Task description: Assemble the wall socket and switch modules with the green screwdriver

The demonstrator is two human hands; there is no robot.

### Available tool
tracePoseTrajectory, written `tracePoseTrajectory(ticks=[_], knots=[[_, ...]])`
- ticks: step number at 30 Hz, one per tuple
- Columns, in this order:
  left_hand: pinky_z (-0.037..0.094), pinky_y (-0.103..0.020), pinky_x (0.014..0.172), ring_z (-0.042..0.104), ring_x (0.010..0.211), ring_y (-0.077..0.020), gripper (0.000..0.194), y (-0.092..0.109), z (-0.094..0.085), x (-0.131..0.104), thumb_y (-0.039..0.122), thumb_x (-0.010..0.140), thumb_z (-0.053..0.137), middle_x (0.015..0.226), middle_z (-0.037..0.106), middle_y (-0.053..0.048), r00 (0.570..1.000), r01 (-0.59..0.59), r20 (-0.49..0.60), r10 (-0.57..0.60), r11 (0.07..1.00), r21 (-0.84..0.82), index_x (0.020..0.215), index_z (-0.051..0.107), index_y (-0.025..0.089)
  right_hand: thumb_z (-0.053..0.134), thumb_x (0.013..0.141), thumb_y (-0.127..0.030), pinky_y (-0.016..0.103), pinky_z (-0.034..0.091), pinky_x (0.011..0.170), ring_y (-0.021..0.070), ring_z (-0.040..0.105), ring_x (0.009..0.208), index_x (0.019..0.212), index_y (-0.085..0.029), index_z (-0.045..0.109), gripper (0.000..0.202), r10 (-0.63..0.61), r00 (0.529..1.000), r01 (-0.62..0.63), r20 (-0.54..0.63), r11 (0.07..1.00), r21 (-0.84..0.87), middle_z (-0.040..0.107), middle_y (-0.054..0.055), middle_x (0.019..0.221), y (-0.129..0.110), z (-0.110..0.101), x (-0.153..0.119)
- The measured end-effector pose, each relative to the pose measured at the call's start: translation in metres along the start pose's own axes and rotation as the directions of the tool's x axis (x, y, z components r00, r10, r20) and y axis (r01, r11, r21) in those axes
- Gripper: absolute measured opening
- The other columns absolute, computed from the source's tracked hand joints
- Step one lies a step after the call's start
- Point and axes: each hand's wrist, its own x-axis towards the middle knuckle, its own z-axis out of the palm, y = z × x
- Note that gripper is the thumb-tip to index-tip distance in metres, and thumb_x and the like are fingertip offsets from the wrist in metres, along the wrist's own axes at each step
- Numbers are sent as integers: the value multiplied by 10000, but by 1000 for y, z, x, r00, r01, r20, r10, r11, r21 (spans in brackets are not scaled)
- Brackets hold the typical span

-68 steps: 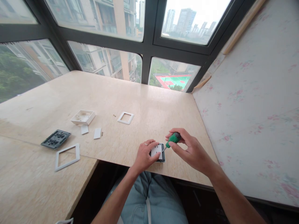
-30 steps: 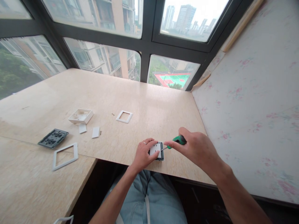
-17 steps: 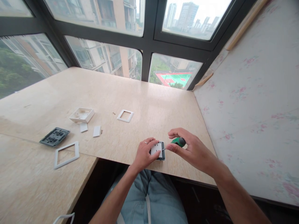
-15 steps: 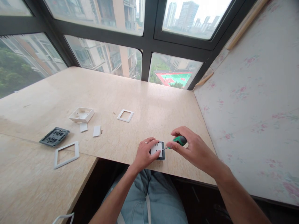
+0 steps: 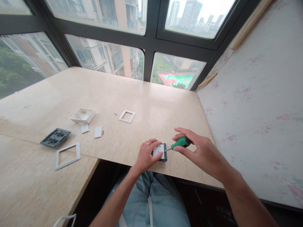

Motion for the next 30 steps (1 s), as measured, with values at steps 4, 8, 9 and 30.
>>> tracePoseTrajectory(ticks=[4,8,9,30], knots=[[452,-489,1041,606,1206,-295,385,1,-1,1,268,818,677,1273,656,-79,1000,0,9,0,1000,-5,1203,670,263,563,921,-205,401,591,931,221,725,1030,1380,-261,504,466,-84,990,73,110,992,102,706,100,1262,2,-1,0],[445,-497,1046,601,1212,-298,384,1,-2,1,262,821,675,1278,654,-81,1000,4,20,-4,1000,-6,1205,666,256,536,852,-115,399,560,989,227,671,1157,1338,-258,530,507,-112,986,96,127,988,124,680,89,1301,2,-2,2],[445,-497,1046,601,1213,-298,385,1,-2,1,261,819,676,1278,653,-80,1000,5,21,-5,1000,-5,1204,667,256,537,840,-111,395,562,980,228,677,1140,1317,-263,550,501,-113,985,97,131,988,119,688,82,1281,2,-3,3],[445,-478,1046,608,1208,-286,376,0,-1,0,269,826,680,1270,662,-81,1000,-8,16,8,1000,9,1201,669,245,444,978,-118,355,534,901,205,641,1066,1119,-241,572,227,-230,939,266,256,957,-118,650,79,1142,-11,-11,5]])
